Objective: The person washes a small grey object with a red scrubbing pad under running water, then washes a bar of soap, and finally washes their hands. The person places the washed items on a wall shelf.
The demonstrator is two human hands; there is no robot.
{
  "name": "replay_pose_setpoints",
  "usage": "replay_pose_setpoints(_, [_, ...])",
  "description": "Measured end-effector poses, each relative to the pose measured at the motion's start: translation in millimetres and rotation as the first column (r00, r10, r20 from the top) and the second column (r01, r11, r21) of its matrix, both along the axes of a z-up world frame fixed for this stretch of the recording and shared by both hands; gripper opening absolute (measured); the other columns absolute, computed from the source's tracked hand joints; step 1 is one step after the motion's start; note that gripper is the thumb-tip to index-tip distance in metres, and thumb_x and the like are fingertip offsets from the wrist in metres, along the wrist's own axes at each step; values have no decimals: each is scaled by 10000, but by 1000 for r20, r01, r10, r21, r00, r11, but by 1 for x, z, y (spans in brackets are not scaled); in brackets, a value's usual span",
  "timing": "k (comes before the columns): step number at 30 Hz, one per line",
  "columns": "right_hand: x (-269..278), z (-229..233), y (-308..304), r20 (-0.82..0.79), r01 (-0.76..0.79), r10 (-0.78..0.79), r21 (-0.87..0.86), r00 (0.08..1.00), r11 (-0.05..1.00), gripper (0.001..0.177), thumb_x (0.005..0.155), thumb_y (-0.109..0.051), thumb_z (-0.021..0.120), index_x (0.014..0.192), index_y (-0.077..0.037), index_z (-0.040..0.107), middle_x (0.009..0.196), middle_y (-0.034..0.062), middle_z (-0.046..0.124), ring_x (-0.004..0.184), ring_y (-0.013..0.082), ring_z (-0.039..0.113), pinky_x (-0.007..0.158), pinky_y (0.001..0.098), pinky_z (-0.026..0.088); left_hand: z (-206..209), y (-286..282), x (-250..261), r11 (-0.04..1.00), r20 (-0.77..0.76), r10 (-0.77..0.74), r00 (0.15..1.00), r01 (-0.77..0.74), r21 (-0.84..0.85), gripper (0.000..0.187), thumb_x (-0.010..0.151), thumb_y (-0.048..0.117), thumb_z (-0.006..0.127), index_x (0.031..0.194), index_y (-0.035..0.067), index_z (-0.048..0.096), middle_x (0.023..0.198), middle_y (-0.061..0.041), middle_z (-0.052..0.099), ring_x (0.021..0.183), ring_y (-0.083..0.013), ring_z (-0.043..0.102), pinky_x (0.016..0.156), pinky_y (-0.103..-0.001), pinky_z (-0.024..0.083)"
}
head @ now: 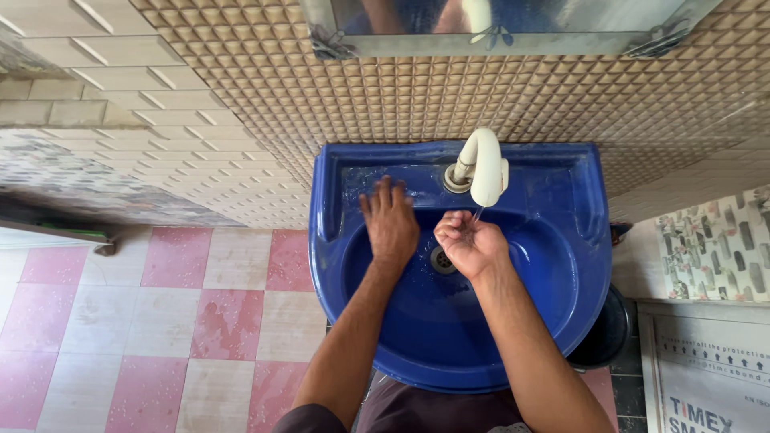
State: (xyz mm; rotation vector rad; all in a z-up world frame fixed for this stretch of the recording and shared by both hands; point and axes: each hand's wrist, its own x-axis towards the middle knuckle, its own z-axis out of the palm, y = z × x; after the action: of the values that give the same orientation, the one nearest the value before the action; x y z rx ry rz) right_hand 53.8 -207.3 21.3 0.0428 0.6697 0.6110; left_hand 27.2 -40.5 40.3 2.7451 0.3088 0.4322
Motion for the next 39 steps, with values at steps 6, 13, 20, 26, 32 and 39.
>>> replay_pose_setpoints(6, [29, 39, -32, 73, 101, -81, -323, 994, 941, 248, 1034, -105, 422, 932, 16, 612, 845, 99, 573, 691, 164, 449, 592, 263, 397, 74, -49, 13, 224, 274, 67, 959, 253, -941, 348, 1134, 294, 481, 1209, 38, 705, 1283, -241, 716, 1242, -359, 661, 1064, -403, 535])
replay_pose_setpoints(13, [43, 189, -51, 529, 302, 731, -848, 432, 435, 231, 1067, -96, 497, 1061, 65, 662, 972, 108, 704, 874, 240, 671, 822, 352, 591, 115, -69, 33, 357, 574, -241, 783, 621, -697, 419, 1158, 243, 355, 1484, 38, 521, 1546, -133, 521, 1475, -290, 468, 1239, -390, 373])
replay_pose_setpoints(20, [47, 190, -15, 30, 916, 999, -400, -24, 34, 363, 1024, -69, 507, 1300, 156, 576, 1328, 311, 582, 1225, 431, 582, 1043, 434, 452, 109, -87, 49, -472, 100, 3, 995, 90, -877, 478, 1077, 255, 404, 1510, 57, 448, 1429, -110, 585, 1315, -214, 568, 1095, -330, 470])
replay_pose_setpoints(26, [85, 123, 7, 499, 580, 817, -770, 289, 265, 333, 1050, -132, 501, 1217, 72, 705, 1307, 219, 638, 1248, 303, 638, 1090, 416, 480, 57, -84, 70, -342, 261, -32, 965, 235, -910, 496, 1051, 338, 416, 1500, 127, 408, 1358, -89, 587, 1221, -216, 583, 990, -328, 499])
replay_pose_setpoints(32, [45, 50, 2, 446, 297, 6, -606, 895, 738, 400, 1034, -250, 412, 1240, 17, 625, 1138, 141, 701, 991, 239, 705, 884, 353, 578, 4, -66, 74, -329, -103, 161, 982, -45, -943, 389, 1071, 329, 452, 1232, 31, 644, 1211, -113, 684, 1086, -188, 669, 895, -359, 560])
replay_pose_setpoints(39, [27, -12, 0, 208, -91, 161, -310, 965, 946, 170, 951, -135, 486, 847, -46, 586, 709, 66, 573, 629, 183, 536, 511, 289, 412, -33, -50, 55, -261, -69, 158, 985, -25, -965, 317, 1056, 237, 503, 1173, -18, 649, 1135, -141, 711, 957, -200, 665, 756, -342, 553])
